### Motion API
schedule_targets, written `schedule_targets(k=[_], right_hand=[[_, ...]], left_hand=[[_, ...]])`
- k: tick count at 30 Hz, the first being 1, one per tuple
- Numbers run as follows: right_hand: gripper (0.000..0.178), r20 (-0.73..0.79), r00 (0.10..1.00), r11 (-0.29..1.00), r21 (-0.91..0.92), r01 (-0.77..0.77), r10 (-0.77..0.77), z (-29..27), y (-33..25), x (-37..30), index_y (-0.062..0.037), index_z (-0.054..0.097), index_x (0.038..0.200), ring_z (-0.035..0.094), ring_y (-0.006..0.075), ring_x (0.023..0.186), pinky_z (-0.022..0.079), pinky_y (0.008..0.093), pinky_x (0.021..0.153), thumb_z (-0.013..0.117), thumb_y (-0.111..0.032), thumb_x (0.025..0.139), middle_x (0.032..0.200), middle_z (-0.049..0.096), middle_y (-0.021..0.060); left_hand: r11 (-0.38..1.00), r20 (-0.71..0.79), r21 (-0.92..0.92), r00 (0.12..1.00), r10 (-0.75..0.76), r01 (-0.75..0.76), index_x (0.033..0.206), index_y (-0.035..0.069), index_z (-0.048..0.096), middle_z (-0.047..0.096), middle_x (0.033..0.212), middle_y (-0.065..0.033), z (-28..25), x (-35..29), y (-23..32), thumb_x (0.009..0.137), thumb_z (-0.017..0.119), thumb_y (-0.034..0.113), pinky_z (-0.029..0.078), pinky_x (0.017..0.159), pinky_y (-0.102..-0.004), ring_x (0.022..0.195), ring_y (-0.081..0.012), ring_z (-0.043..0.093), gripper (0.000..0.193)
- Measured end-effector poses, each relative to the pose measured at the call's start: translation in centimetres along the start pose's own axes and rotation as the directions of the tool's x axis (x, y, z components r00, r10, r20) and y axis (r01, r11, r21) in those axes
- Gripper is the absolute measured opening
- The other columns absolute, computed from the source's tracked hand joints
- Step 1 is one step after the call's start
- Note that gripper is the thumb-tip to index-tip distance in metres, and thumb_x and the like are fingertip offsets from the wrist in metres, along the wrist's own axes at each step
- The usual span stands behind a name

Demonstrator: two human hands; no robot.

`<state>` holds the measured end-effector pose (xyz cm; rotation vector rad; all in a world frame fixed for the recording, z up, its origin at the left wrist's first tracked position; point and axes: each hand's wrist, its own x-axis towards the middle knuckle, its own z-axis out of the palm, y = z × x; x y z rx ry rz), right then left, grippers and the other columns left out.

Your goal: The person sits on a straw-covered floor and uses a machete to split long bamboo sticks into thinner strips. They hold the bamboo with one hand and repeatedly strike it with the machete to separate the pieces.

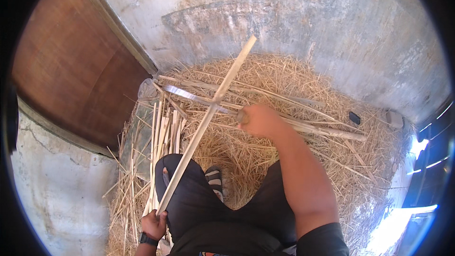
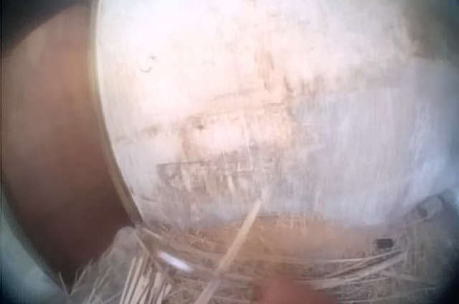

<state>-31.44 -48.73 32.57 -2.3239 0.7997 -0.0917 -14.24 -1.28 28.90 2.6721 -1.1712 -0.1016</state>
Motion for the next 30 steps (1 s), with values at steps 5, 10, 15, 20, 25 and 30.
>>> schedule_targets(k=[5, 10, 15, 20, 25, 30], right_hand=[[0.026, 0.188, 0.935, 0.926, -0.177, 0.333, -0.301, 4.1, -5.2, -2.8, -0.0108, 0.070, 0.102, 0.069, 0.0356, 0.082, 0.055, 0.0483, 0.073, 0.073, -0.023, 0.079, 0.086, 0.071, 0.0144], [0.025, 0.184, 0.935, 0.906, -0.248, 0.344, -0.304, 2.5, -5.8, -2.9, -0.0098, 0.070, 0.100, 0.069, 0.0360, 0.081, 0.055, 0.0479, 0.071, 0.070, -0.017, 0.076, 0.084, 0.070, 0.0151], [0.027, -0.197, 0.980, 0.996, -0.083, -0.037, 0.020, 0.1, 0.8, 0.2, -0.0044, 0.070, 0.100, 0.068, 0.0376, 0.080, 0.054, 0.0453, 0.074, 0.073, -0.023, 0.080, 0.082, 0.069, 0.0186], [0.023, -0.025, 0.987, 0.976, -0.151, 0.155, -0.161, 2.5, -1.0, -1.1, -0.0091, 0.069, 0.098, 0.068, 0.0375, 0.080, 0.054, 0.0474, 0.072, 0.073, -0.024, 0.081, 0.081, 0.069, 0.0167], [0.016, 0.147, 0.918, 0.882, -0.257, 0.396, -0.369, 4.0, -6.3, -3.3, -0.0145, 0.070, 0.097, 0.068, 0.0368, 0.080, 0.054, 0.0488, 0.071, 0.068, -0.020, 0.081, 0.082, 0.070, 0.0143], [0.021, -0.035, 0.996, 0.972, -0.219, 0.078, -0.088, 0.4, -2.7, -1.8, -0.0149, 0.070, 0.102, 0.069, 0.0338, 0.091, 0.055, 0.0477, 0.077, 0.069, -0.023, 0.082, 0.086, 0.071, 0.0127]], left_hand=[[0.999, 0.032, -0.033, 0.999, -0.028, 0.029, 0.079, 0.000, 0.064, 0.062, 0.062, -0.0223, 0.9, -0.3, -0.3, 0.092, 0.065, 0.045, 0.048, 0.055, -0.0513, 0.060, -0.0440, 0.063, 0.047], [0.997, -0.017, 0.020, 0.998, -0.068, 0.069, 0.079, 0.002, 0.063, 0.062, 0.063, -0.0213, 0.8, -0.7, 0.4, 0.092, 0.066, 0.043, 0.049, 0.056, -0.0516, 0.061, -0.0439, 0.062, 0.044], [0.999, 0.043, 0.020, 0.998, -0.039, 0.038, 0.078, 0.001, 0.063, 0.063, 0.063, -0.0228, 0.3, 0.0, 0.1, 0.091, 0.066, 0.046, 0.050, 0.056, -0.0513, 0.061, -0.0437, 0.063, 0.047], [0.998, 0.103, -0.043, 0.994, -0.049, 0.053, 0.078, 0.000, 0.064, 0.062, 0.061, -0.0221, -0.1, 0.1, -0.7, 0.092, 0.065, 0.048, 0.050, 0.054, -0.0502, 0.059, -0.0429, 0.064, 0.050], [0.997, 0.063, -0.042, 0.996, -0.060, 0.062, 0.077, 0.001, 0.065, 0.062, 0.060, -0.0210, 0.4, -0.4, -0.5, 0.092, 0.067, 0.046, 0.049, 0.054, -0.0493, 0.058, -0.0417, 0.064, 0.047], [0.998, 0.015, -0.047, 0.999, -0.037, 0.037, 0.077, 0.000, 0.064, 0.062, 0.060, -0.0207, 0.8, -0.2, -0.4, 0.091, 0.067, 0.047, 0.049, 0.054, -0.0492, 0.058, -0.0419, 0.063, 0.049]])
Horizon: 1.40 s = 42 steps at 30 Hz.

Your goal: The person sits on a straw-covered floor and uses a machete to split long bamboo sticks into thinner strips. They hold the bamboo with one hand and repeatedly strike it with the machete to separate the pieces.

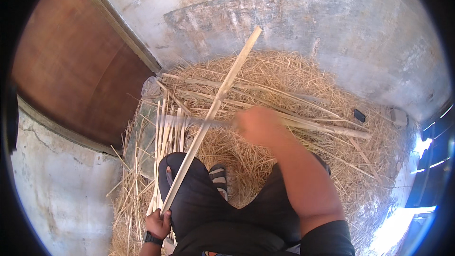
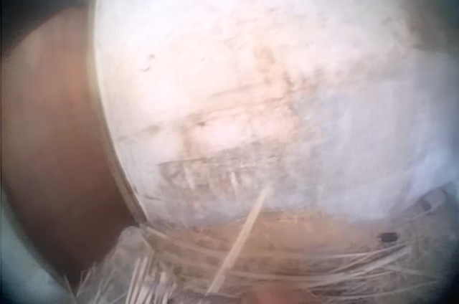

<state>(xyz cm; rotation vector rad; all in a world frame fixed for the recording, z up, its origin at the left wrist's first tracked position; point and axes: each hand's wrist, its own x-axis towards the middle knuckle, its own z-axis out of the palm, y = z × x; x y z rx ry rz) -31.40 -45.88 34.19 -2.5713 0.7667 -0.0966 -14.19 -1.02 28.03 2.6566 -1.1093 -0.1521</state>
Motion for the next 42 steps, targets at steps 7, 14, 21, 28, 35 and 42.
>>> schedule_targets(k=[7, 14, 21, 28, 35, 42], right_hand=[[0.023, -0.148, 0.989, 0.996, 0.085, 0.038, -0.025, 2.2, 3.0, 1.1, -0.0081, 0.069, 0.099, 0.069, 0.0346, 0.079, 0.055, 0.0480, 0.073, 0.069, -0.027, 0.085, 0.081, 0.070, 0.0164], [0.016, 0.056, 0.893, 0.878, -0.168, 0.449, -0.447, 3.8, -5.7, -1.0, -0.0115, 0.070, 0.096, 0.070, 0.0329, 0.076, 0.055, 0.0465, 0.069, 0.066, -0.019, 0.083, 0.075, 0.068, 0.0136], [0.026, -0.313, 0.933, 0.983, 0.099, -0.154, 0.178, 1.9, 3.1, 2.8, -0.0066, 0.067, 0.104, 0.069, 0.0366, 0.081, 0.055, 0.0483, 0.074, 0.068, -0.021, 0.082, 0.083, 0.070, 0.0179], [0.021, -0.094, 0.974, 0.978, 0.007, 0.208, -0.207, 3.5, -1.4, 0.7, -0.0102, 0.069, 0.097, 0.068, 0.0373, 0.075, 0.053, 0.0495, 0.067, 0.068, -0.017, 0.077, 0.076, 0.068, 0.0151], [0.022, 0.049, 0.962, 0.963, 0.040, 0.268, -0.270, 2.8, -0.1, 1.1, -0.0125, 0.071, 0.098, 0.069, 0.0325, 0.078, 0.055, 0.0459, 0.070, 0.068, -0.014, 0.077, 0.083, 0.070, 0.0140], [0.027, -0.146, 0.970, 0.971, 0.170, -0.168, 0.194, 0.2, 3.8, 1.5, -0.0097, 0.071, 0.102, 0.069, 0.0332, 0.081, 0.054, 0.0428, 0.076, 0.074, -0.024, 0.080, 0.088, 0.071, 0.0166]], left_hand=[[0.961, 0.198, -0.264, 0.980, -0.029, 0.082, 0.084, -0.004, 0.067, 0.060, 0.054, -0.0174, -0.1, 1.0, -2.1, 0.092, 0.066, 0.051, 0.051, 0.053, -0.0432, 0.053, -0.0367, 0.065, 0.056], [0.968, 0.211, -0.234, 0.977, -0.040, 0.090, 0.088, -0.004, 0.069, 0.061, 0.055, -0.0158, -0.7, 0.6, -1.7, 0.093, 0.066, 0.050, 0.050, 0.051, -0.0403, 0.052, -0.0327, 0.066, 0.054], [0.965, 0.185, -0.256, 0.983, -0.001, 0.049, 0.088, -0.005, 0.067, 0.060, 0.053, -0.0119, 0.1, 0.9, -2.4, 0.092, 0.070, 0.043, 0.046, 0.048, -0.0367, 0.048, -0.0201, 0.061, 0.048], [0.924, 0.282, -0.334, 0.955, -0.093, 0.189, 0.087, -0.004, 0.068, 0.062, 0.055, -0.0154, 0.2, 0.8, -2.9, 0.092, 0.068, 0.050, 0.050, 0.051, -0.0383, 0.050, -0.0284, 0.066, 0.054], [0.998, -0.039, 0.062, 0.999, 0.020, -0.018, 0.083, 0.001, 0.065, 0.064, 0.063, -0.0198, 0.3, -0.3, 0.0, 0.091, 0.069, 0.040, 0.051, 0.057, -0.0507, 0.062, -0.0428, 0.064, 0.039], [0.995, -0.019, 0.100, 1.000, -0.005, 0.007, 0.081, 0.002, 0.061, 0.062, 0.065, -0.0225, -0.6, -0.1, 1.5, 0.091, 0.068, 0.033, 0.048, 0.057, -0.0529, 0.063, -0.0440, 0.062, 0.033]])
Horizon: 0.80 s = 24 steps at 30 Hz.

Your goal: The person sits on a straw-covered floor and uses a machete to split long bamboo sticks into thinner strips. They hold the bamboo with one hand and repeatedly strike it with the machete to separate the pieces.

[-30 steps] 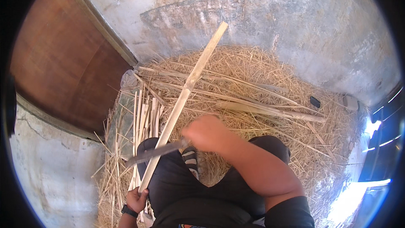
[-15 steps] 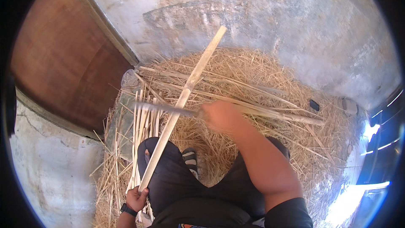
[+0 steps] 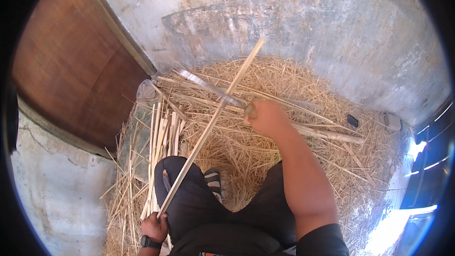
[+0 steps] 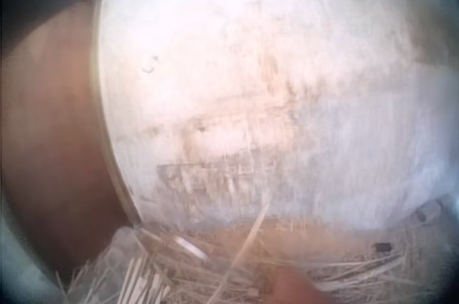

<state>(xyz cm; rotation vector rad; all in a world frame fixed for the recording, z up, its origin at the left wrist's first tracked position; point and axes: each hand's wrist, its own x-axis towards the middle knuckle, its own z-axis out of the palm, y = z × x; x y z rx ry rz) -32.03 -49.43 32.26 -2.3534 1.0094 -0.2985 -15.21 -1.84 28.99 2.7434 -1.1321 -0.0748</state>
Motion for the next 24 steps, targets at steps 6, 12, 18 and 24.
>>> schedule_targets(k=[6, 12, 18, 24], right_hand=[[0.029, 0.323, 0.885, 0.926, -0.060, 0.373, -0.335, 0.2, -3.5, -3.2, -0.0078, 0.071, 0.102, 0.068, 0.0352, 0.079, 0.053, 0.0422, 0.072, 0.074, -0.029, 0.083, 0.083, 0.070, 0.0183], [0.028, -0.052, 0.996, 0.997, -0.039, -0.070, 0.068, -1.7, 1.7, -0.3, -0.0086, 0.071, 0.102, 0.068, 0.0357, 0.078, 0.053, 0.0425, 0.072, 0.075, -0.030, 0.083, 0.079, 0.068, 0.0183], [0.028, 0.147, 0.954, 0.965, 0.007, 0.263, -0.261, 0.0, -0.5, -2.5, -0.0085, 0.070, 0.100, 0.068, 0.0347, 0.079, 0.053, 0.0418, 0.073, 0.075, -0.031, 0.084, 0.080, 0.068, 0.0171], [0.033, 0.266, 0.949, 0.985, 0.015, 0.170, -0.168, -0.3, -1.0, -2.0, -0.0086, 0.069, 0.105, 0.068, 0.0309, 0.084, 0.053, 0.0399, 0.074, 0.075, -0.033, 0.083, 0.089, 0.069, 0.0161]], left_hand=[[1.000, -0.016, -0.012, 1.000, -0.009, 0.009, 0.083, 0.003, 0.062, 0.063, 0.068, -0.0214, 0.5, -0.5, -0.4, 0.091, 0.068, 0.032, 0.048, 0.060, -0.0526, 0.065, -0.0433, 0.063, 0.031], [1.000, 0.000, -0.002, 1.000, -0.030, 0.030, 0.083, 0.003, 0.063, 0.064, 0.070, -0.0215, 0.2, 0.0, 0.7, 0.091, 0.068, 0.032, 0.049, 0.060, -0.0528, 0.066, -0.0432, 0.064, 0.030], [0.999, -0.026, -0.013, 0.998, -0.051, 0.051, 0.085, 0.004, 0.065, 0.065, 0.070, -0.0214, 0.4, -0.5, 0.4, 0.090, 0.068, 0.036, 0.049, 0.059, -0.0531, 0.066, -0.0436, 0.064, 0.033], [0.998, -0.009, -0.026, 0.998, -0.061, 0.061, 0.087, 0.004, 0.065, 0.065, 0.067, -0.0207, 0.1, -0.4, 0.5, 0.090, 0.069, 0.038, 0.050, 0.058, -0.0522, 0.065, -0.0435, 0.065, 0.034]])
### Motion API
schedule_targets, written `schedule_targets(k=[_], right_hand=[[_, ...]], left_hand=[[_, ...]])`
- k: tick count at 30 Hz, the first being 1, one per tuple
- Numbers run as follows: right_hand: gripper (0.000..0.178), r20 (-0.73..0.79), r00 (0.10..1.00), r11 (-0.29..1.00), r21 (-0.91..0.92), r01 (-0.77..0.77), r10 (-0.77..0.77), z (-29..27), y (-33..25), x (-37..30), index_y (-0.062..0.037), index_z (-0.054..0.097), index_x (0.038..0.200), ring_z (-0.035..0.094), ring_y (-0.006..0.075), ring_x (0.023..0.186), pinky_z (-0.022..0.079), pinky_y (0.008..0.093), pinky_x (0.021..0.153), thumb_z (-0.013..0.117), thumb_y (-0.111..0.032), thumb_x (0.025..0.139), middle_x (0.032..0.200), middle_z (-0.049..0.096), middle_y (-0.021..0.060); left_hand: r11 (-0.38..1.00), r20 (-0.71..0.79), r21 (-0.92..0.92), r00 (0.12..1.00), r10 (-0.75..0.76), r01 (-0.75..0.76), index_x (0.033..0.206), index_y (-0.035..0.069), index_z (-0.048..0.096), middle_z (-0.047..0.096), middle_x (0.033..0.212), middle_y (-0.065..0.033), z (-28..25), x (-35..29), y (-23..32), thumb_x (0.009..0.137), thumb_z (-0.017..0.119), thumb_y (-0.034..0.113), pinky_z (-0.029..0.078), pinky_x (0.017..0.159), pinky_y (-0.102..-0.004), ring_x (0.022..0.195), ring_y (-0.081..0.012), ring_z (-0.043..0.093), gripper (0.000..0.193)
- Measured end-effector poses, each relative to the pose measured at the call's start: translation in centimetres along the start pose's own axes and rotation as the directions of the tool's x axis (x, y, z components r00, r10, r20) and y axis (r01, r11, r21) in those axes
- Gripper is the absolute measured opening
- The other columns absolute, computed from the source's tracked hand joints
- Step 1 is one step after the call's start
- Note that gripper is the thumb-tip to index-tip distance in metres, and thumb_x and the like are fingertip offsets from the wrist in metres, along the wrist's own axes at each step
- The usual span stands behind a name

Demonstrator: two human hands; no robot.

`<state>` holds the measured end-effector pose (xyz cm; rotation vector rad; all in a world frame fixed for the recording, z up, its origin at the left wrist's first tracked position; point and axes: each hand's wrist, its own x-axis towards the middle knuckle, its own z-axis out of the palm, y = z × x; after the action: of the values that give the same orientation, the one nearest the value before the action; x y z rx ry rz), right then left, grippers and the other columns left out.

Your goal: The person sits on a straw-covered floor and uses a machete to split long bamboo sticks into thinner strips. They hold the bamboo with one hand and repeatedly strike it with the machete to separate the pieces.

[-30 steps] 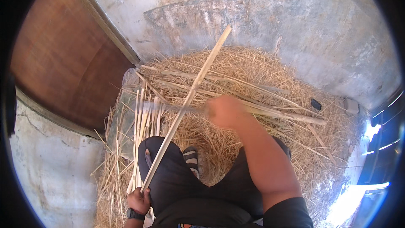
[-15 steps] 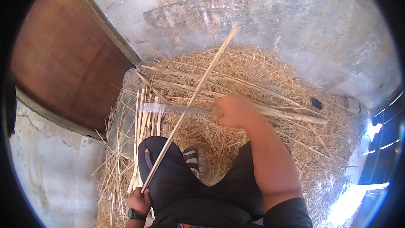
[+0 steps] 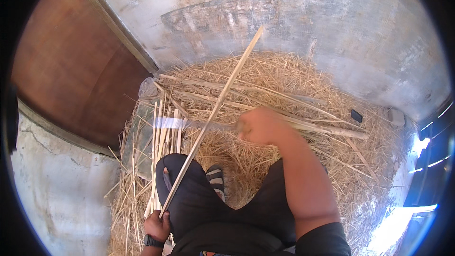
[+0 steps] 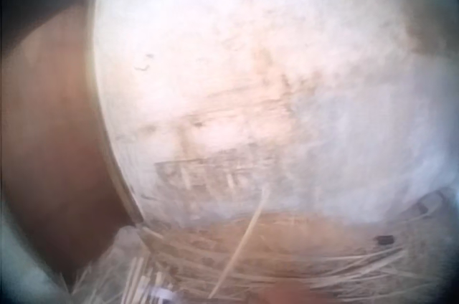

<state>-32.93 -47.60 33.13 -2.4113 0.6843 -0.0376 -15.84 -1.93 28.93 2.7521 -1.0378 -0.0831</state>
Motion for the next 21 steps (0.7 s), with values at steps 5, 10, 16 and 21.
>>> schedule_targets(k=[5, 10, 16, 21], right_hand=[[0.034, -0.293, 0.918, 0.962, 0.133, -0.239, 0.268, -2.0, 3.3, 1.1, -0.0080, 0.069, 0.106, 0.067, 0.0316, 0.084, 0.053, 0.0402, 0.075, 0.076, -0.032, 0.082, 0.089, 0.069, 0.0166], [0.033, -0.010, 0.989, 0.989, -0.017, 0.145, -0.145, 1.2, -0.2, -0.4, -0.0082, 0.069, 0.105, 0.068, 0.0319, 0.086, 0.054, 0.0440, 0.076, 0.075, -0.030, 0.082, 0.090, 0.070, 0.0160], [0.028, 0.121, 0.970, 0.969, -0.101, 0.225, -0.213, 1.5, -4.9, -0.8, -0.0080, 0.069, 0.103, 0.068, 0.0359, 0.083, 0.054, 0.0447, 0.073, 0.073, -0.027, 0.082, 0.084, 0.069, 0.0181], [0.031, -0.263, 0.949, 0.984, 0.005, -0.179, 0.174, -0.9, 1.7, 1.4, -0.0071, 0.070, 0.102, 0.068, 0.0366, 0.082, 0.054, 0.0461, 0.074, 0.075, -0.030, 0.082, 0.087, 0.070, 0.0190]], left_hand=[[0.999, 0.045, -0.039, 0.999, -0.015, 0.016, 0.084, 0.001, 0.064, 0.064, 0.067, -0.0232, -0.5, 0.6, 0.1, 0.091, 0.067, 0.039, 0.049, 0.059, -0.0524, 0.064, -0.0447, 0.064, 0.038], [0.999, 0.033, -0.029, 0.999, 0.017, -0.016, 0.081, 0.004, 0.063, 0.064, 0.065, -0.0199, -0.1, 0.6, 0.1, 0.091, 0.068, 0.038, 0.050, 0.057, -0.0512, 0.063, -0.0419, 0.064, 0.036], [0.999, -0.026, -0.040, 1.000, 0.007, -0.008, 0.078, 0.004, 0.062, 0.062, 0.065, -0.0193, 0.6, -0.1, -0.7, 0.090, 0.069, 0.037, 0.049, 0.057, -0.0514, 0.061, -0.0424, 0.063, 0.036], [0.999, -0.033, -0.045, 0.999, 0.013, -0.015, 0.077, 0.004, 0.061, 0.061, 0.063, -0.0189, 0.4, 0.1, -0.3, 0.089, 0.071, 0.035, 0.048, 0.056, -0.0513, 0.061, -0.0426, 0.062, 0.035]])
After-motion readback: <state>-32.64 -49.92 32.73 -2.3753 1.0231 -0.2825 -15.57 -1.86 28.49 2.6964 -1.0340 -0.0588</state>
